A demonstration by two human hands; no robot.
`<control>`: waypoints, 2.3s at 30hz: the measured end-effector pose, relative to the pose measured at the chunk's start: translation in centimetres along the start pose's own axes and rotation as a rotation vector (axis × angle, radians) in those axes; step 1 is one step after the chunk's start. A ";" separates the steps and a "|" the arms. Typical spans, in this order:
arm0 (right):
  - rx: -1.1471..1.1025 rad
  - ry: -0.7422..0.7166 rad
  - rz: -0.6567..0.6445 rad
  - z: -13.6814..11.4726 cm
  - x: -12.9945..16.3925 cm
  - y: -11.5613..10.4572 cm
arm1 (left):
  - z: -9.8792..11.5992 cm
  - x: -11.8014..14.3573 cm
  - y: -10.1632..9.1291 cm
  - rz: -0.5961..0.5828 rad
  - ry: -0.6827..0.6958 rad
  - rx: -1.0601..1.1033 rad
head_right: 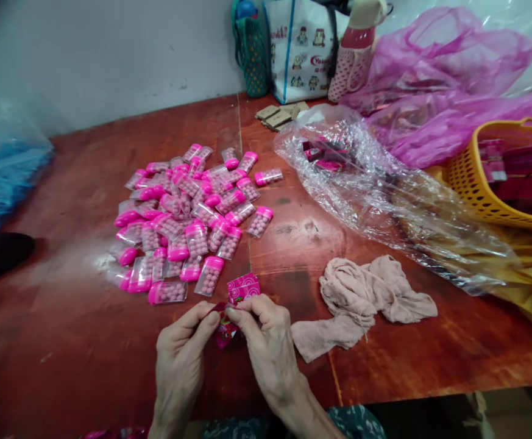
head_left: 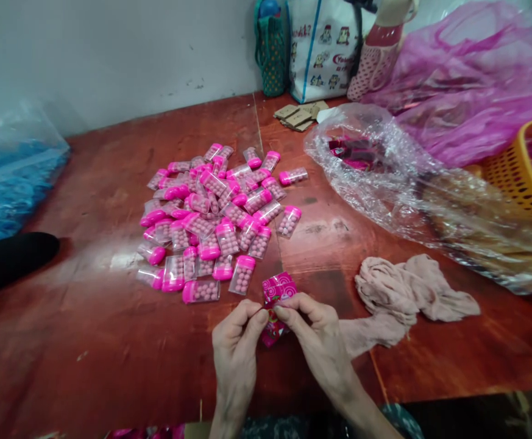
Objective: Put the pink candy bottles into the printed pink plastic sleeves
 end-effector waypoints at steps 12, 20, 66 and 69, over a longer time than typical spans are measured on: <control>0.152 -0.073 -0.058 -0.3 0.9 -1.2 | 0.2 -0.4 0.7 -0.114 -0.108 0.035; 0.088 -0.040 -0.201 -1.8 -0.5 -2.5 | 0.2 -1.2 -0.3 -0.259 -0.064 0.000; 0.523 -0.466 0.210 -0.6 -0.4 1.2 | -0.9 -1.7 0.5 0.160 -0.190 0.400; 0.424 -0.376 0.109 -1.3 -1.1 0.7 | -0.4 -2.2 0.1 0.204 -0.187 0.506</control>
Point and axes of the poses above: each hand's wrist, its own x-axis away from the middle knuckle, its own y-axis out of the palm, z = x × y, the point moved 1 cm from there along -x, towards the middle knuckle, and after that the axes turned 8 degrees about -z, right-handed, at the moved point
